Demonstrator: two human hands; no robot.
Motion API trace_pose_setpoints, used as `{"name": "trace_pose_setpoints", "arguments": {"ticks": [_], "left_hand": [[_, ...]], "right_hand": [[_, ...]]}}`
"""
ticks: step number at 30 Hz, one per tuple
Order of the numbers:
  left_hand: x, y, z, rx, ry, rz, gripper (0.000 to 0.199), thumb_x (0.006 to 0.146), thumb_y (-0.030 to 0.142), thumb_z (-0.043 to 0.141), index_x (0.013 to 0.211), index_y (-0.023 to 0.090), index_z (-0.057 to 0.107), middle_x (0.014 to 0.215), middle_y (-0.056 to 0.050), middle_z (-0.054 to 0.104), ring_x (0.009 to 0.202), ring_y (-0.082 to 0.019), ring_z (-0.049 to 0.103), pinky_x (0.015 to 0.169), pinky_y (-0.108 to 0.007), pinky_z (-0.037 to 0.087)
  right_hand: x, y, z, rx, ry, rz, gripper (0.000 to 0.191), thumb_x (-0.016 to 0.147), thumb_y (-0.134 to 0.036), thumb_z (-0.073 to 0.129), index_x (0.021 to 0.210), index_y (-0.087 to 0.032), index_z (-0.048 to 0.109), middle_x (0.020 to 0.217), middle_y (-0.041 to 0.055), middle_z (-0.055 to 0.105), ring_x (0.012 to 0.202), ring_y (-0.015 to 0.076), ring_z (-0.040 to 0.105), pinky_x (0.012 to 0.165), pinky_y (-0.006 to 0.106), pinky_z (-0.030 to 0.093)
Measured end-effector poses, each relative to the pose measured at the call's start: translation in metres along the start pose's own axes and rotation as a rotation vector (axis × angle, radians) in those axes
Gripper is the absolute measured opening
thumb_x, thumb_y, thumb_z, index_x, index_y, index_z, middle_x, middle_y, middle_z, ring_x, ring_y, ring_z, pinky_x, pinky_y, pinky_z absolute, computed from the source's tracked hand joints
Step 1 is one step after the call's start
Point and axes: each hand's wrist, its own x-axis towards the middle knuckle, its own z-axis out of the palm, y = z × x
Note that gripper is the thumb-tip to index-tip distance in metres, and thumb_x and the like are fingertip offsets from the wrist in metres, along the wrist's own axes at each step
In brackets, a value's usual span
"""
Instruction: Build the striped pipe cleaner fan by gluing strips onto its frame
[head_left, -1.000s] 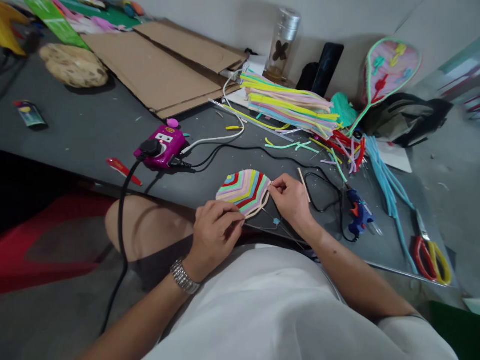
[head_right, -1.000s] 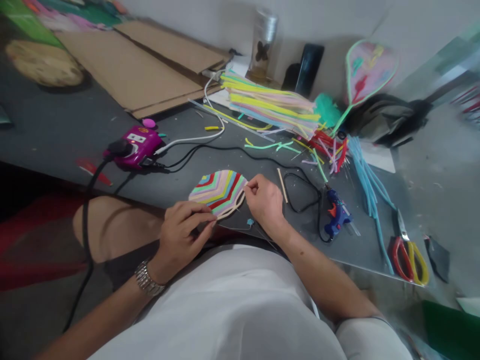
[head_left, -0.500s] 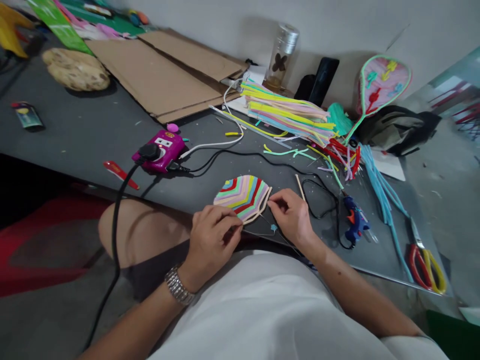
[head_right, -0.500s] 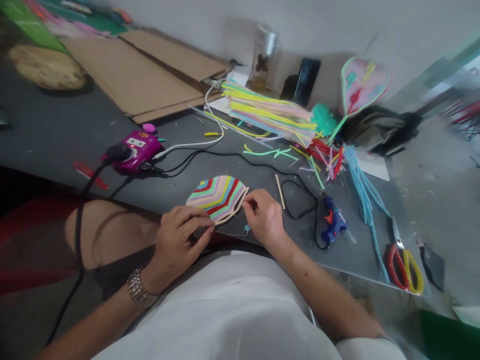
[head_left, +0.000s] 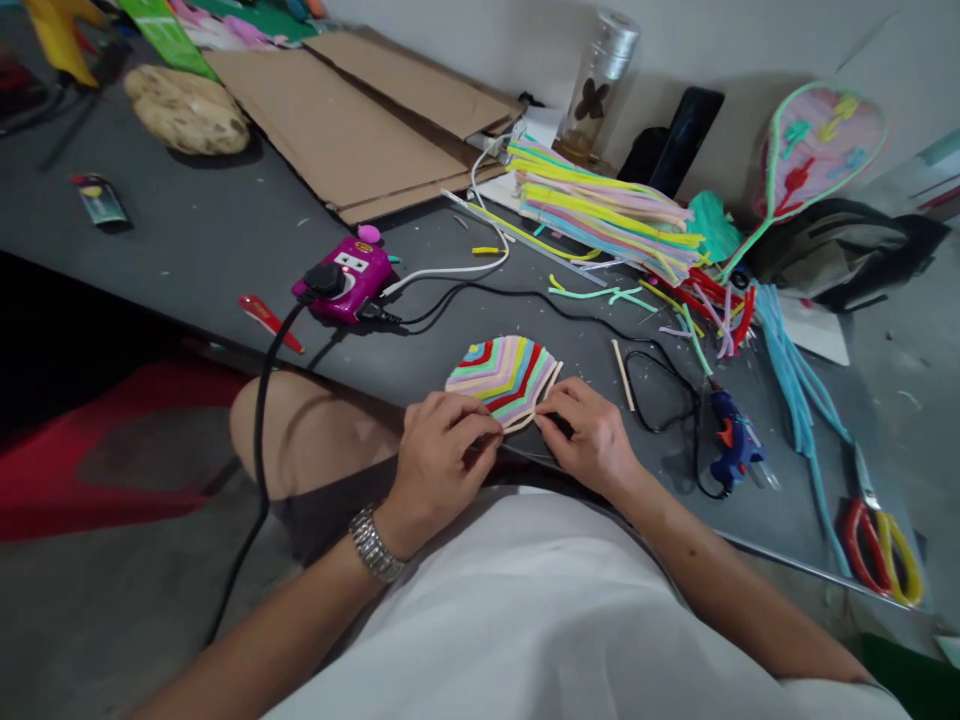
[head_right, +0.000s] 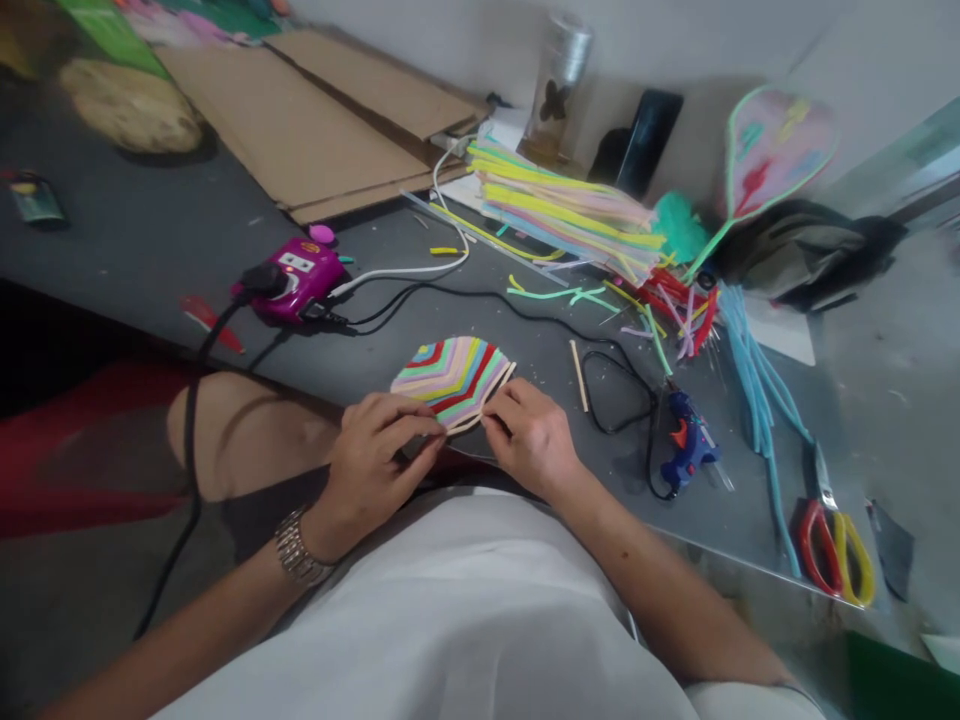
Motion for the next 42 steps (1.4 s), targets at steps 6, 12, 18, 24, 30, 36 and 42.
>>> {"name": "trace_pose_setpoints", "arguments": {"ticks": [6, 12, 18, 24, 30, 36, 42], "left_hand": [[-0.008, -0.009, -0.015, -0.109, 0.128, -0.008, 0.014, 0.095, 0.013, 0.063, 0.104, 0.021, 0.070, 0.106, -0.008, 0.071, 0.100, -0.022, 0.064, 0.088, -0.040, 0.051], [-0.017, -0.008, -0.010, -0.009, 0.060, 0.042, 0.007, 0.092, 0.017, 0.070, 0.099, 0.020, 0.073, 0.098, -0.007, 0.071, 0.093, -0.023, 0.063, 0.081, -0.040, 0.046], [-0.008, -0.013, -0.008, 0.033, 0.046, 0.061, 0.008, 0.093, 0.014, 0.066, 0.095, 0.019, 0.073, 0.094, -0.007, 0.070, 0.089, -0.023, 0.061, 0.077, -0.038, 0.042], [0.011, -0.030, -0.016, 0.081, -0.015, 0.087, 0.009, 0.095, 0.017, 0.064, 0.093, 0.020, 0.072, 0.095, -0.007, 0.070, 0.089, -0.023, 0.061, 0.077, -0.038, 0.041], [0.020, -0.032, -0.022, 0.001, -0.038, 0.092, 0.011, 0.097, 0.018, 0.060, 0.092, 0.019, 0.070, 0.098, -0.008, 0.072, 0.089, -0.022, 0.061, 0.081, -0.038, 0.045], [0.019, -0.008, -0.025, -0.362, -0.016, -0.166, 0.012, 0.097, 0.024, 0.061, 0.092, 0.018, 0.071, 0.092, -0.007, 0.075, 0.088, -0.020, 0.067, 0.082, -0.033, 0.051], [0.019, 0.026, -0.011, -1.032, 0.034, -0.704, 0.021, 0.087, 0.037, 0.075, 0.088, 0.017, 0.068, 0.081, -0.003, 0.074, 0.075, -0.015, 0.068, 0.062, -0.022, 0.048]], "right_hand": [[0.000, -0.001, 0.001, -0.010, 0.003, -0.001, 0.015, 0.097, -0.017, 0.056, 0.090, -0.021, 0.069, 0.091, 0.0085, 0.068, 0.085, 0.0197, 0.066, 0.075, 0.030, 0.051], [-0.002, -0.004, 0.006, -0.112, 0.012, -0.014, 0.016, 0.096, -0.015, 0.055, 0.086, -0.020, 0.066, 0.081, 0.0058, 0.068, 0.079, 0.0190, 0.064, 0.072, 0.029, 0.046], [-0.006, -0.013, 0.011, -0.206, 0.021, 0.057, 0.017, 0.095, -0.014, 0.053, 0.083, -0.019, 0.064, 0.076, 0.0044, 0.068, 0.072, 0.0171, 0.062, 0.068, 0.028, 0.039], [-0.003, -0.025, 0.018, -0.259, 0.004, 0.148, 0.017, 0.091, -0.012, 0.052, 0.078, -0.021, 0.058, 0.072, 0.0021, 0.063, 0.066, 0.0155, 0.054, 0.062, 0.029, 0.032], [0.007, -0.014, 0.005, -0.173, -0.013, 0.073, 0.012, 0.092, -0.013, 0.056, 0.088, -0.019, 0.066, 0.088, 0.0062, 0.067, 0.081, 0.0177, 0.061, 0.068, 0.027, 0.039], [0.007, -0.005, -0.018, -0.193, 0.059, -0.132, 0.023, 0.098, -0.012, 0.052, 0.091, -0.020, 0.073, 0.090, 0.0069, 0.067, 0.081, 0.0161, 0.062, 0.068, 0.026, 0.043], [-0.016, -0.008, -0.017, -0.263, 0.238, -0.235, 0.022, 0.099, -0.011, 0.055, 0.109, -0.017, 0.073, 0.078, 0.0044, 0.072, 0.065, 0.0137, 0.062, 0.060, 0.026, 0.042]]}}
